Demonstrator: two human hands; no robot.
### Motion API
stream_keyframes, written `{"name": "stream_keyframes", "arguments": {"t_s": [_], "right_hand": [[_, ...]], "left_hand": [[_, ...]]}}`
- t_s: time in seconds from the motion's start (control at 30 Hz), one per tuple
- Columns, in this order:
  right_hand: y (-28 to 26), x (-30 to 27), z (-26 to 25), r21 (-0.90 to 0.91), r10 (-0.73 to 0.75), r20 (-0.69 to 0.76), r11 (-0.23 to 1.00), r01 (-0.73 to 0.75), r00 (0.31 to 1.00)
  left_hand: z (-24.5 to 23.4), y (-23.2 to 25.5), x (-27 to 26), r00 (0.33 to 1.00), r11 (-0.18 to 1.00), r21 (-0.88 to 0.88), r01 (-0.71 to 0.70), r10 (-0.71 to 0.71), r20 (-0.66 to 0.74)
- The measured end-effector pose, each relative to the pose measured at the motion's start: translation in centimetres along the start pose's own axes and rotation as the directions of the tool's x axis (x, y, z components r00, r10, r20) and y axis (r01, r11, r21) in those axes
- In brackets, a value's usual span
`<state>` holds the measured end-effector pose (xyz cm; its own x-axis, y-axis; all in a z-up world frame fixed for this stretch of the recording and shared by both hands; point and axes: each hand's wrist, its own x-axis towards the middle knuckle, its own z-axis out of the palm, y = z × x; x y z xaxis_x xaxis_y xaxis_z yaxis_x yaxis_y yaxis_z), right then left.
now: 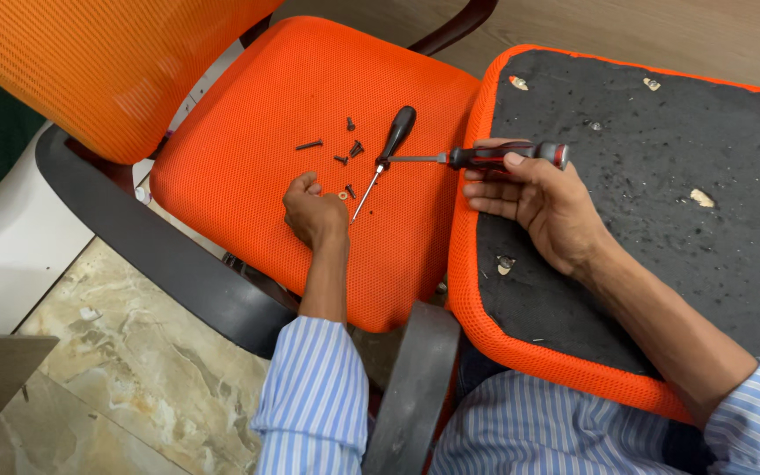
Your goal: The person uses a screwdriver to remove screws from the underside of an orange office chair seat. They place the removed screws on the chair seat and continue unscrewing additional fasteners.
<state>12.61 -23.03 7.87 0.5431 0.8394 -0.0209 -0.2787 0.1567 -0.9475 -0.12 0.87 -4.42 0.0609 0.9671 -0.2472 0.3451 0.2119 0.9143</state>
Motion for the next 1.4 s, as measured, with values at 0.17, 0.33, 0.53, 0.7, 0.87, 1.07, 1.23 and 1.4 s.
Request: {"name": "stream_keyframes", "arguments": {"t_s": [0.17,0.33,0.53,0.7,0.87,1.07,1.23,1.4], "right_hand": [[0.9,1.9,1.5,-0.039,-0.013,-0.018,0.999,0.012,1.0],[0.5,3.2,4.7,-0.087,0.016,-0.11,0.996,-0.026,0.994],[0.6,4.5,6.7,-0.2,0.082,-0.064,0.975,-0.093,0.995],[1.9,6.0,8.8,-0.239,0.131,-0.108,0.959,-0.154,0.985],[2.0,6.5,9.5,-0.314,0.251,-0.141,0.906,-0.284,0.958],[2.8,7.5,10.0,-0.381,0.3,-0.116,0.867,-0.321,0.947],[3.2,7.9,10.2,-0.405,0.321,-0.095,0.852,-0.332,0.942],[3.0,7.6,10.4,-0.389,0.296,-0.102,0.867,-0.311,0.95]], "left_hand": [[2.0,-1.9,2.0,0.993,0.992,-0.093,-0.085,0.076,-0.094],[2.0,-0.6,2.0,0.997,0.973,-0.229,-0.017,0.033,0.069],[1.5,0.7,1.5,0.982,0.952,-0.3,0.058,-0.001,0.187],[1.3,1.6,1.8,0.969,0.933,-0.331,0.142,-0.062,0.241],[1.5,2.5,2.2,0.961,0.909,-0.379,0.175,-0.073,0.266],[1.4,2.2,2.9,0.958,0.883,-0.421,0.206,-0.095,0.27],[1.9,1.7,3.3,0.964,0.897,-0.398,0.192,-0.096,0.247],[2.0,1.3,3.3,0.972,0.91,-0.377,0.171,-0.094,0.215]]}}
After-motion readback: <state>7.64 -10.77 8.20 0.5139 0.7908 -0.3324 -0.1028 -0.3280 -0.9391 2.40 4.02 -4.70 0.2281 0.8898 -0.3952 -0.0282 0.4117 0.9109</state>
